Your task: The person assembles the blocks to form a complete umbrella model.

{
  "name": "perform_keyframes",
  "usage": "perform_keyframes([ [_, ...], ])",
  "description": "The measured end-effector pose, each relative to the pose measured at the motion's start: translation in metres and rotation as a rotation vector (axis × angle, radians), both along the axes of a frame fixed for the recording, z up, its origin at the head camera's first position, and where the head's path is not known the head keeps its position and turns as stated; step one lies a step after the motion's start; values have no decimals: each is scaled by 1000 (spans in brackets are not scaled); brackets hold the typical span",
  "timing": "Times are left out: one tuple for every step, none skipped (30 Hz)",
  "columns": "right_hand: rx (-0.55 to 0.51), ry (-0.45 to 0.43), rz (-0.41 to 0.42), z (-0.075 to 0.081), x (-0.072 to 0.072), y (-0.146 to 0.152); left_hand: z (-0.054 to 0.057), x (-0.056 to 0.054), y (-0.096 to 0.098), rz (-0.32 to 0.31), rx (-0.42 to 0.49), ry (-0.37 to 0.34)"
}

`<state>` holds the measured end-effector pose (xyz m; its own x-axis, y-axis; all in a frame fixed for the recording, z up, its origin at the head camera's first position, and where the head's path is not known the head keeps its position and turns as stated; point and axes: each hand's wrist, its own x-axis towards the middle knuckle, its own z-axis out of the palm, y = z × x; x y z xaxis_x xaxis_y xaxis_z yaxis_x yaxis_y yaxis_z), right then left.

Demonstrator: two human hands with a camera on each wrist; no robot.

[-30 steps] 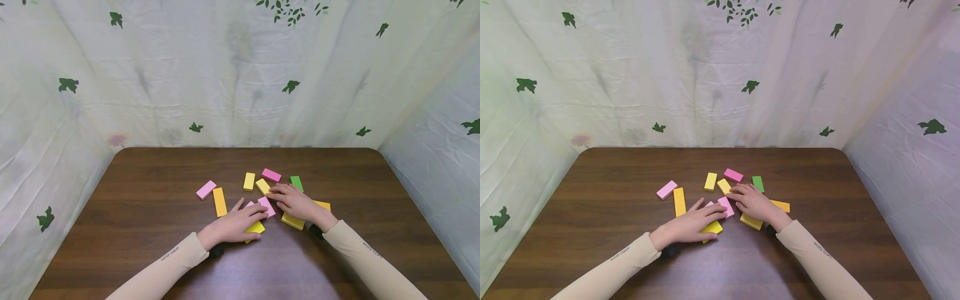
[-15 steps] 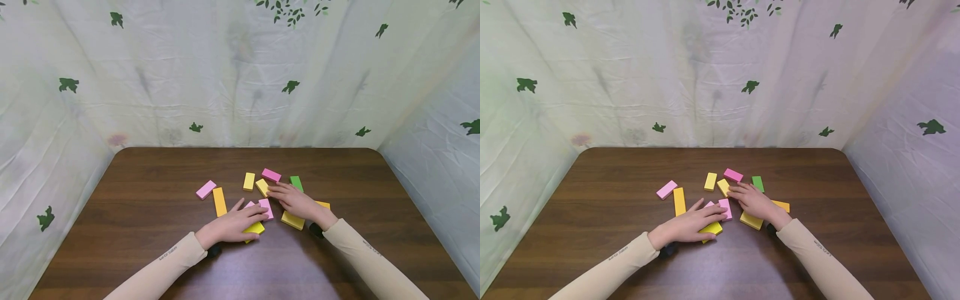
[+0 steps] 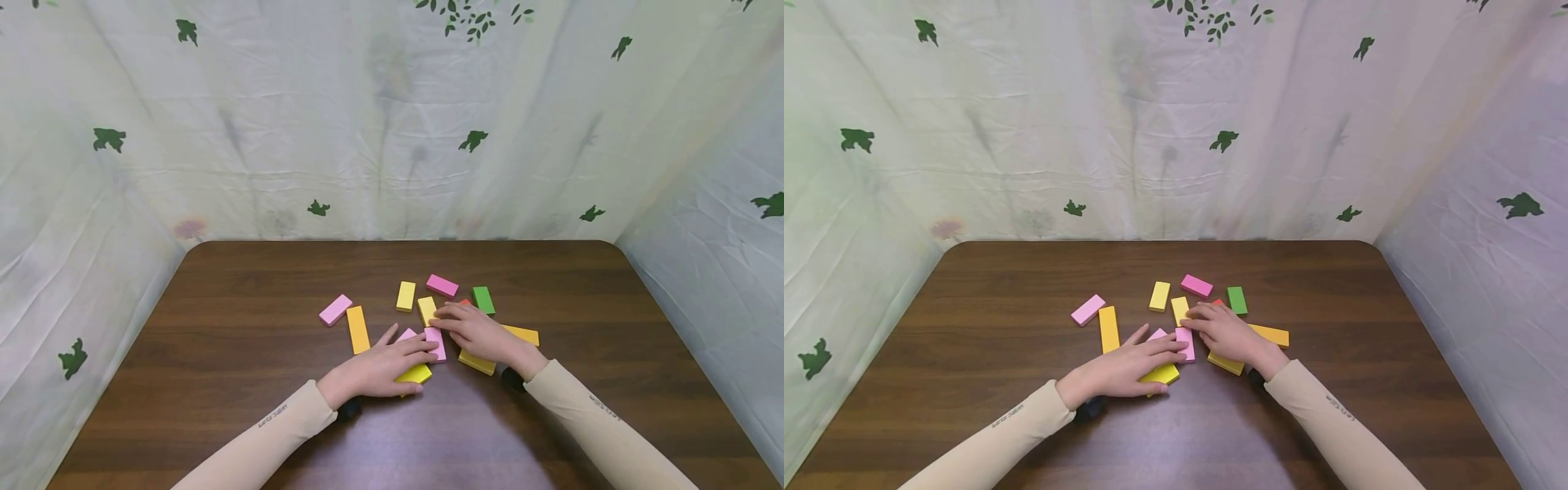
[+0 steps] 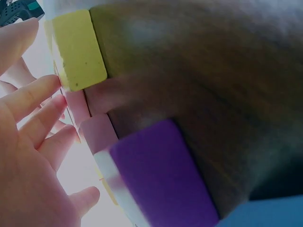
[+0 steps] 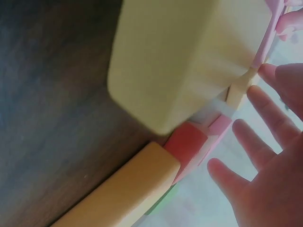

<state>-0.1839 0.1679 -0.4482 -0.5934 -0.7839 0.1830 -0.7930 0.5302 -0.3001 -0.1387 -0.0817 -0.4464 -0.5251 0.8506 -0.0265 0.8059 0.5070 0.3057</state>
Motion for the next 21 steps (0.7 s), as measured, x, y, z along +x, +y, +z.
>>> perform_keyframes([
  [1,-3,1,0,1,0,0,0,0,-1,3,1],
  [3,-8,1,1,1,-1,0,1,0,-3,5,2],
  [4,-11,1,1,2,-1,1,1,-1,-2,6,3],
  [8,-13,2,1,2,-1,1,2,-1,-3,6,7],
  [11,-9,3,1,3,-1,0,2,-2,-4,8,10],
  [8,-7,4,1,4,-1,0,2,-2,-5,10,12],
  [10,-3,4,1,4,-1,0,2,-2,-8,12,14],
  [9,-1,4,1,5,-1,0,2,-3,-10,11,18],
  [8,4,5,0,5,-1,-1,2,-3,-12,10,22],
  [8,9,7,0,5,-1,-1,2,-3,-15,10,23],
  [6,9,9,0,6,-1,-1,2,-4,-17,11,27],
  [4,3,9,-1,6,0,-2,2,-4,-18,10,31],
  [1,-5,10,0,6,0,-2,2,-4,-19,10,35],
  [0,-13,11,0,7,0,-2,2,-4,-20,12,37],
  [-1,-24,11,0,7,0,-2,3,-3,-22,13,37],
  [0,-32,13,0,8,0,-2,3,-3,-24,16,37],
  [1,-43,12,1,9,0,-1,3,-3,-25,17,35],
  [1,-54,11,1,9,0,-1,4,-3,-27,18,34],
  [5,-60,9,2,10,0,-1,5,-3,-29,19,34],
  [11,-63,6,2,11,0,-1,5,-3,-29,19,32],
  [17,-62,4,3,11,0,0,6,-3,-31,18,32],
])
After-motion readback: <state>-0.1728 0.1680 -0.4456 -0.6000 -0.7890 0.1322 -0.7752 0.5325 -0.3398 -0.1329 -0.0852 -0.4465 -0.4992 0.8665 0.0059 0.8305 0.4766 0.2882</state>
